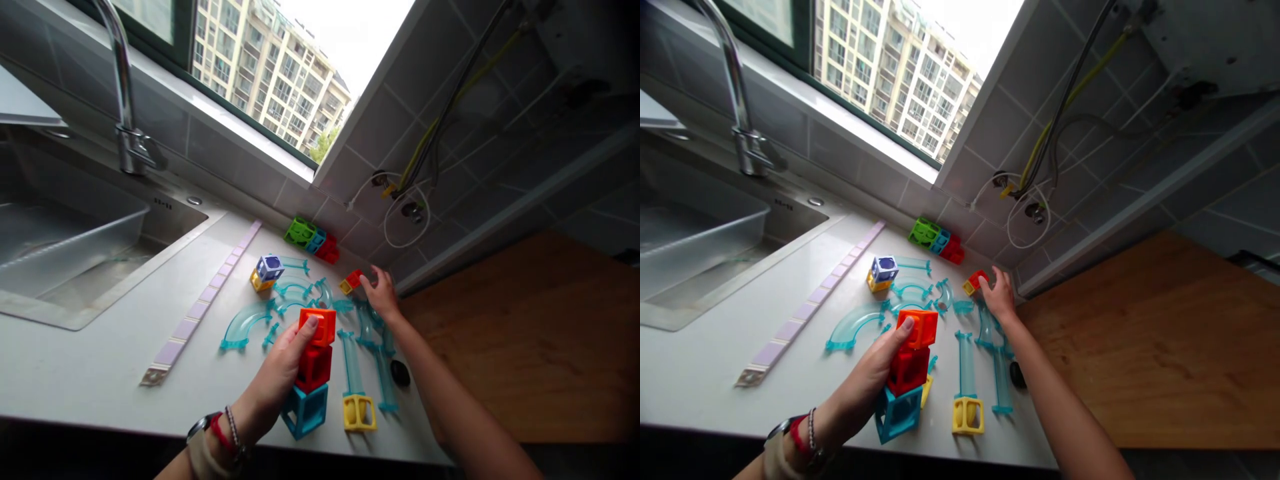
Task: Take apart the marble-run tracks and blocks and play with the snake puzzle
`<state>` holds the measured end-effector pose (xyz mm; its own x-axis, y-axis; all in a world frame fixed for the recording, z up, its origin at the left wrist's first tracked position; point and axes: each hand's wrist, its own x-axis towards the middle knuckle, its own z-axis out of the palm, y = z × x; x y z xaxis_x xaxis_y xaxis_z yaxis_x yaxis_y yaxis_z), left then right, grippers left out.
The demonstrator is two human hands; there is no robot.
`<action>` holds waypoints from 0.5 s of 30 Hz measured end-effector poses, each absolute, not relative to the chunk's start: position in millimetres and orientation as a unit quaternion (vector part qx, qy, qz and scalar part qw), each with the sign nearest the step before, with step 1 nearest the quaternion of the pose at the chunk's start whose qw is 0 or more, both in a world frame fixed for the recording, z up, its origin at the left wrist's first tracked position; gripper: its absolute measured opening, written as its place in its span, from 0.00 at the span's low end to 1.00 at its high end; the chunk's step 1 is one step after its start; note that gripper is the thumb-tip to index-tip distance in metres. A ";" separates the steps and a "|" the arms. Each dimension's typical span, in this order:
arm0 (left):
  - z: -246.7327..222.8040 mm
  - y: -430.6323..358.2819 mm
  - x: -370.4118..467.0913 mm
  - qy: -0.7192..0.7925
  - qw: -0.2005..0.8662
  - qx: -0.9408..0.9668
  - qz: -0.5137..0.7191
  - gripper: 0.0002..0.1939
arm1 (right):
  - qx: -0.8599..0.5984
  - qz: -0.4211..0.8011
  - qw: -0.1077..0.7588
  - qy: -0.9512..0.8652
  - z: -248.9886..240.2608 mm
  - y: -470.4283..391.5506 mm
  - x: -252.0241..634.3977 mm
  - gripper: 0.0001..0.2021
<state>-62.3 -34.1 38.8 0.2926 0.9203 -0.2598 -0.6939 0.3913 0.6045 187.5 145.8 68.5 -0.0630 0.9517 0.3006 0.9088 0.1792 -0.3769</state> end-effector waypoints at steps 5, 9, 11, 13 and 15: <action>40.5 -33.9 -58.5 0.295 0.778 0.201 0.517 0.29 | -0.489 0.153 0.176 -0.841 113.0 55.5 156.6 0.18; 39.1 -37.4 -51.0 0.265 0.782 0.226 0.518 0.27 | -0.335 0.171 0.118 -0.919 140.9 1.7 130.5 0.34; 38.2 -40.1 -48.0 0.248 0.784 0.236 0.517 0.27 | -0.318 0.141 0.114 -0.931 146.6 -10.0 123.1 0.32; 37.6 -42.7 -46.6 0.237 0.787 0.242 0.516 0.27 | -0.307 0.136 0.116 -0.935 149.0 -13.7 120.2 0.32; 37.5 -45.1 -46.9 0.225 0.789 0.248 0.515 0.29 | -0.303 0.143 0.131 -0.933 151.0 -11.8 119.5 0.34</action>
